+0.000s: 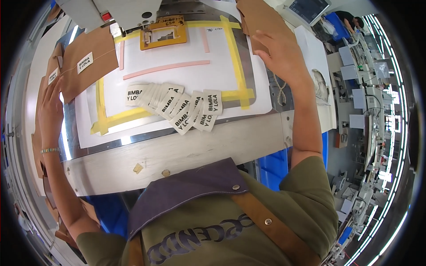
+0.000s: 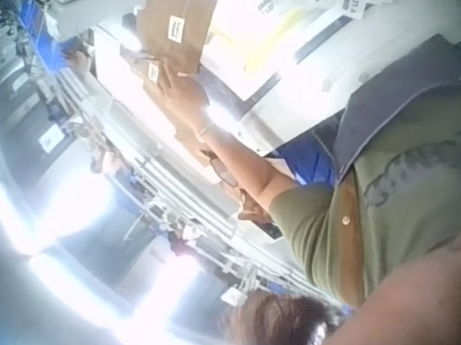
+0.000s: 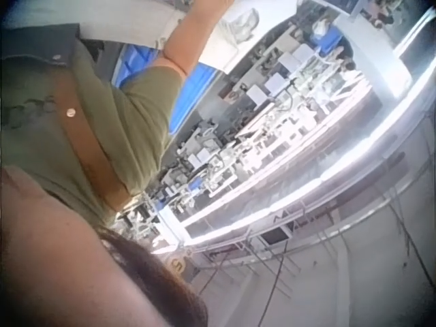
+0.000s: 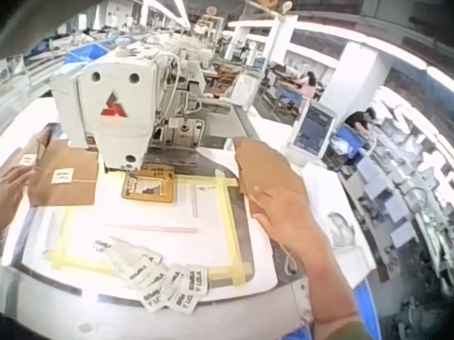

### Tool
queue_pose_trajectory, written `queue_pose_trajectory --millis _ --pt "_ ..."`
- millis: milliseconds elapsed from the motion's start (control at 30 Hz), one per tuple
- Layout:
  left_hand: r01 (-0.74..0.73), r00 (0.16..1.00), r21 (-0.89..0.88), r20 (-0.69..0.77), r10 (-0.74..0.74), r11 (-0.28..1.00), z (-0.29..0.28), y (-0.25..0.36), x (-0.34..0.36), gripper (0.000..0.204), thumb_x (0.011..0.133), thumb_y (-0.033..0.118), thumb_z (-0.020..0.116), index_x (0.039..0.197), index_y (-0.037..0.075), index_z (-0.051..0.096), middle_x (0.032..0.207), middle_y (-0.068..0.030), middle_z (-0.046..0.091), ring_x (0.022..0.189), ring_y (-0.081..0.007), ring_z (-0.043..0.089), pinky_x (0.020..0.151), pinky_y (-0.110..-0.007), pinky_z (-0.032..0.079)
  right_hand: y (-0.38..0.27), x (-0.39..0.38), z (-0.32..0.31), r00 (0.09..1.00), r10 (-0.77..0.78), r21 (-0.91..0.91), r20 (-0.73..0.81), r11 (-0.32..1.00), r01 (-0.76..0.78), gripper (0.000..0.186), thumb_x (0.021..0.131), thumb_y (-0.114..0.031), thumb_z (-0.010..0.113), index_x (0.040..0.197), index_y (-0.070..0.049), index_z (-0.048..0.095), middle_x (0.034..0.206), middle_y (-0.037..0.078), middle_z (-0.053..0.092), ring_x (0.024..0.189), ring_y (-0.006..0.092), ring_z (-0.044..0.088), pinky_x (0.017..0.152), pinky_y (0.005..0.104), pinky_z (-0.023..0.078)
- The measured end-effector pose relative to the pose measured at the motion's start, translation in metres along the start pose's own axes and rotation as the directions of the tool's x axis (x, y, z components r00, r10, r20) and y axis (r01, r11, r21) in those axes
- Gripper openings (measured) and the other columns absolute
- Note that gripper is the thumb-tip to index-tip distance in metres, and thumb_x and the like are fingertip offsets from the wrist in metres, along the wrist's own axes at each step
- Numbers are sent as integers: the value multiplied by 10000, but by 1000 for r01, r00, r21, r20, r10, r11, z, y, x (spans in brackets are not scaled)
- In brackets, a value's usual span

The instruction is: Sewing brand labels onto leather components using an industrial sewing machine.

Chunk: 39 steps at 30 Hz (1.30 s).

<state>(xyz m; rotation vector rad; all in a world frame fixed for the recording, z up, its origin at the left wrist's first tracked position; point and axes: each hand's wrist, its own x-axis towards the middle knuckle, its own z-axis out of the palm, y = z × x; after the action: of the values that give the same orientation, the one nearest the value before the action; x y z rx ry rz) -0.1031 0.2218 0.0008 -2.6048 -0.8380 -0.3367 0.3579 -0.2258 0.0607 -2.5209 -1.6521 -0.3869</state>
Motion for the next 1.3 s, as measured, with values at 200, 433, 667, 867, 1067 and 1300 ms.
queue_pose_trajectory --millis 200,433,667,867,1067,1300 --pt "-567 823 -630 -407 396 531 -188 176 7 418 898 -64 697 1310 0 729 1167 -158 818 1019 -324 803 818 -402 632 44 -25 40 1000 -16 -187 5 982 17 344 938 -117 734 1279 -68 737 1481 143 673 1223 364 700 1022 472 573" --pt "-899 433 -437 -896 94 -19 -233 272 -26 597 1063 119 705 1596 -17 473 1231 -180 790 872 -232 765 709 -292 616 40 -11 39 1000 14 -81 2 997 -14 197 970 -124 678 1119 -47 781 1389 137 736 1117 353 742 947 477 599" --pt "-821 559 -375 -683 470 430 -160 253 12 583 996 109 683 1556 57 532 1476 -185 650 1130 -390 707 896 -462 594 47 -20 49 989 78 156 -126 986 -58 161 986 -145 685 1058 -61 803 1341 110 767 1086 363 747 924 460 601" --pt "-402 916 -583 -246 318 706 -48 305 90 546 1044 194 685 1525 -27 550 1768 -284 236 1639 -481 215 1313 -535 290 48 -21 50 981 108 222 -163 973 -71 169 988 -146 705 1081 -45 803 1337 117 768 1106 369 742 955 447 595" --pt "-510 818 -486 -20 574 710 -48 332 119 466 1096 134 574 1536 -17 548 1655 -293 461 1569 -403 414 1295 -531 331 52 -24 52 980 89 201 -180 978 -51 167 988 -148 705 1077 -49 806 1355 115 761 1125 358 741 964 449 593" --pt "-366 636 -833 -550 542 -415 -173 378 29 403 991 40 648 1389 -20 652 1240 -206 713 1102 -365 709 1081 -467 543 49 -19 51 982 93 212 -162 976 -58 167 984 -154 709 1081 -61 808 1334 110 771 1129 353 741 957 443 591"
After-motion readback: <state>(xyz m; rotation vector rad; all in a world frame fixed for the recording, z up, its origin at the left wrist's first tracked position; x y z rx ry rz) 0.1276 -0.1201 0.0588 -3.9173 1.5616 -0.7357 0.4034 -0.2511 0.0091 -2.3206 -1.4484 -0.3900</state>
